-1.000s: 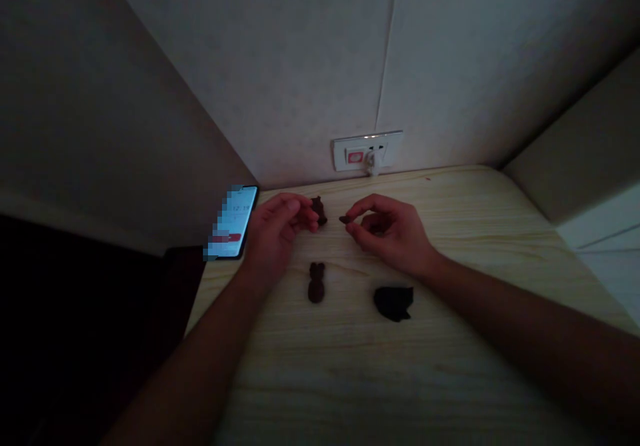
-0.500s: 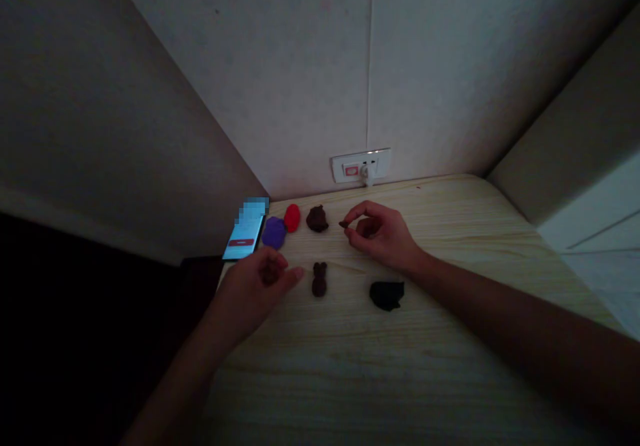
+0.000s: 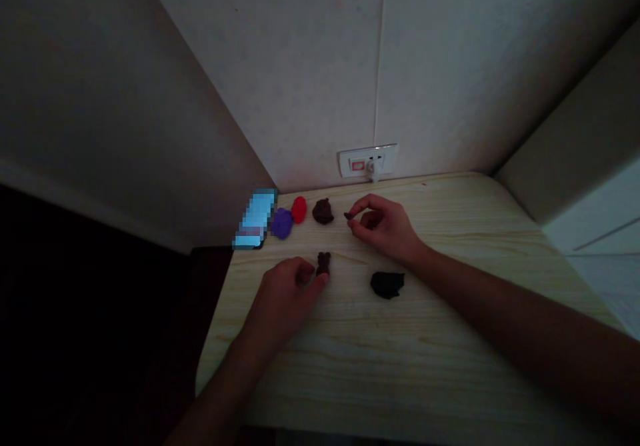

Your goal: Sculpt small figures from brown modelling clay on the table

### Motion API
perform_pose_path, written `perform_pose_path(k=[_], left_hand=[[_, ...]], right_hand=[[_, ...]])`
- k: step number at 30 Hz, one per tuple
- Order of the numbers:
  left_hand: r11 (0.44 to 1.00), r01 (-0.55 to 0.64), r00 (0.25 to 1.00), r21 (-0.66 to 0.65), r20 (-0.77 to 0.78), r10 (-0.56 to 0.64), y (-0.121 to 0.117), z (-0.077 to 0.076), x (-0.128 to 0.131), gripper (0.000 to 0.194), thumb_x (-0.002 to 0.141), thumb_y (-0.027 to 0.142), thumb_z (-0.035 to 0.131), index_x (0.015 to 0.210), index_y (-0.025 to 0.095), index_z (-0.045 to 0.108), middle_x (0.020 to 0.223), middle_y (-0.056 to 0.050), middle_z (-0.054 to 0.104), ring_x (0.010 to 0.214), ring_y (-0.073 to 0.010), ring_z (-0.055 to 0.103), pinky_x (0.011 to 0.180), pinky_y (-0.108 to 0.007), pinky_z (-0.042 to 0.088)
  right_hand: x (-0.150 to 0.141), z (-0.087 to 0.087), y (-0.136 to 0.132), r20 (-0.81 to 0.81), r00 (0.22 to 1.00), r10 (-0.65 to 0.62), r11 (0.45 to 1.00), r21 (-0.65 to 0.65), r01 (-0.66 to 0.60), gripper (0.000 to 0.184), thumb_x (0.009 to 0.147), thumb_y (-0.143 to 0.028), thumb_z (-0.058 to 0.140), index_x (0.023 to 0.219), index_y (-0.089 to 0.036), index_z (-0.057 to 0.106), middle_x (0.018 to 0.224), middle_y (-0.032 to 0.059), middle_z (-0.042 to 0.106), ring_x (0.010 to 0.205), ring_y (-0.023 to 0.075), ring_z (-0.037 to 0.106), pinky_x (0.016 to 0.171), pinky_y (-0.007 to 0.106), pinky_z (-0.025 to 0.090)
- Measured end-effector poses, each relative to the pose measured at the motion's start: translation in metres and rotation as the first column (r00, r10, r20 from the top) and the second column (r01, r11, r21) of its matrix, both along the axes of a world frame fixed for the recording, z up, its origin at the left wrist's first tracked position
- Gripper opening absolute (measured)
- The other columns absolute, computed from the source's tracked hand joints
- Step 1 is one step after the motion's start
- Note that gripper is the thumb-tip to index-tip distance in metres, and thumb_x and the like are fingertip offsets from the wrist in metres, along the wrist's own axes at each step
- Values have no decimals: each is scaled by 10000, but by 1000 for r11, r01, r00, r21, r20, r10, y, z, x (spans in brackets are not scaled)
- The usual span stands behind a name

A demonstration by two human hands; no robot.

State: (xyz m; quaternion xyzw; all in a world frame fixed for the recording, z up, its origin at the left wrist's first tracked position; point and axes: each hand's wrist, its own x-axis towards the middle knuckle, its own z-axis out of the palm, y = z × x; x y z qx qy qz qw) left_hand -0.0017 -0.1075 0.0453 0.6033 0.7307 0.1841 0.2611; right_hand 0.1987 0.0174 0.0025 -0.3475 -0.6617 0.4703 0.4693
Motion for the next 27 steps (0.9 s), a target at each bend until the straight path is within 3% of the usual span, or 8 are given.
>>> perform_pose_path(k=[6,9,14,17,19,22,27], left_hand=[[1000,-28,994,-10,107,29,4,4,3,141,819,340,676,834,203,708,794,-46,749,732,-229,678,689,-345,476],[996,-90,953,13,292,82,6,2,0,148,764,326,744,781,204,662,782,-44,750,717,-223,690,690,-347,510],[988,-144,680,-57,719,140,24,-1,-1,313,624,242,900,816,183,660,783,-22,763,689,-165,702,709,-307,555],[984,-170,499,-50,857,130,43,0,4,412,604,217,930,966,178,738,869,-23,785,763,-139,708,749,-267,555],[983,-182,413,-31,905,105,55,0,10,383,613,207,925,963,171,773,931,-35,789,826,-135,703,790,-256,551],[978,-208,347,-4,935,78,68,-4,17,317,597,194,932,878,163,790,923,-38,782,825,-139,691,793,-262,547],[949,-315,297,2,950,96,73,-18,22,360,553,167,948,859,153,758,879,-36,782,797,-139,692,765,-260,539]], right_hand=[[-1,1,0,7,1000,-5,1000,4,5,177,768,-295,743,867,-184,648,752,3,672,463,67,498,421,209,364],[0,1,0,19,1000,-23,1000,5,23,171,773,-291,742,874,-187,652,670,-21,639,458,74,498,425,208,362],[0,0,1,26,998,-55,998,-12,55,174,790,-297,748,905,-193,668,564,-48,584,455,95,506,432,215,370],[1,-1,2,13,997,-72,997,-14,72,174,792,-305,754,896,-195,668,562,-50,580,453,95,508,430,215,377],[1,-2,2,-10,996,-84,996,-10,83,189,788,-305,760,912,-195,669,656,-19,652,464,88,524,432,213,393],[2,-2,1,-23,995,-94,995,25,95,207,792,-297,763,954,-191,689,834,31,733,483,77,544,441,214,422],[4,5,-8,48,996,-81,992,96,76,163,827,-308,757,932,-184,745,634,-8,671,491,103,564,456,216,461]])
